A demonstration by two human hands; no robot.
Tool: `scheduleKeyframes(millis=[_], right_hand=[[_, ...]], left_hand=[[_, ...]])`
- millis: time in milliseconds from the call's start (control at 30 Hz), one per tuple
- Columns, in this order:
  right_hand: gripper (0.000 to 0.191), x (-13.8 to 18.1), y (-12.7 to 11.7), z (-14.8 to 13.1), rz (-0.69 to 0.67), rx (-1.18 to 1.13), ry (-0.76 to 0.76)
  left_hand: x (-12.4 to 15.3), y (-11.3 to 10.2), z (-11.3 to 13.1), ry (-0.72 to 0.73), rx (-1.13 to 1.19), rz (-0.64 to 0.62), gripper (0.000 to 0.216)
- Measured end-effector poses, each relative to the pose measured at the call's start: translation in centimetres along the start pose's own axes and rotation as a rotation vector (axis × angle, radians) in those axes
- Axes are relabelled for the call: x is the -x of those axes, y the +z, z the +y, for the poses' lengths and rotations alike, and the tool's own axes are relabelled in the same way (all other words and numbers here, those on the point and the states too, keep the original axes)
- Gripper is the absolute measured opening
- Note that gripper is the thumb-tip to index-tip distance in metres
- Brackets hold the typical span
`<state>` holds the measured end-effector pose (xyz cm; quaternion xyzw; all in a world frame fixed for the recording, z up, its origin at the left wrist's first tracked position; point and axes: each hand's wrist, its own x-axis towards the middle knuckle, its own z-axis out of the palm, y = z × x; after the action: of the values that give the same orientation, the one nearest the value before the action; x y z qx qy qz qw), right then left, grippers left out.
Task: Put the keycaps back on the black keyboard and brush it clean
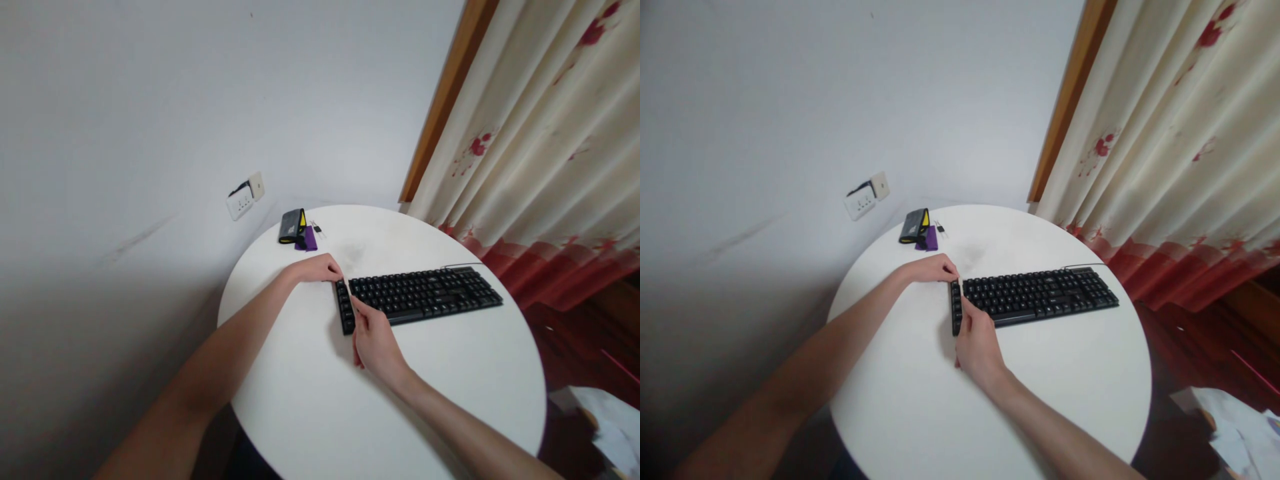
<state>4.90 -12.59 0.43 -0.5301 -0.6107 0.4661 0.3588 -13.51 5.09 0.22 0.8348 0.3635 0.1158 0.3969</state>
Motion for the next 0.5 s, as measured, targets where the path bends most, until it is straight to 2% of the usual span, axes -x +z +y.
scheduleKeyframes(millis=[200, 333, 500], right_hand=[[0.051, 0.3, 0.4, 0.1, 0.02, 0.047, 0.027], [0.05, 0.7, 0.6, 0.0, -0.001, 0.063, 0.002], [0.054, 1.1, 1.1, 0.2, -0.042, 0.079, 0.041]], left_hand=[[0.1, -0.1, 0.2, -0.003, -0.012, 0.016, 0.026], [0.0, -0.1, 0.1, -0.012, 0.002, 0.003, 0.032], [0.0, -0.2, -0.1, -0.007, 0.0, -0.003, 0.035]])
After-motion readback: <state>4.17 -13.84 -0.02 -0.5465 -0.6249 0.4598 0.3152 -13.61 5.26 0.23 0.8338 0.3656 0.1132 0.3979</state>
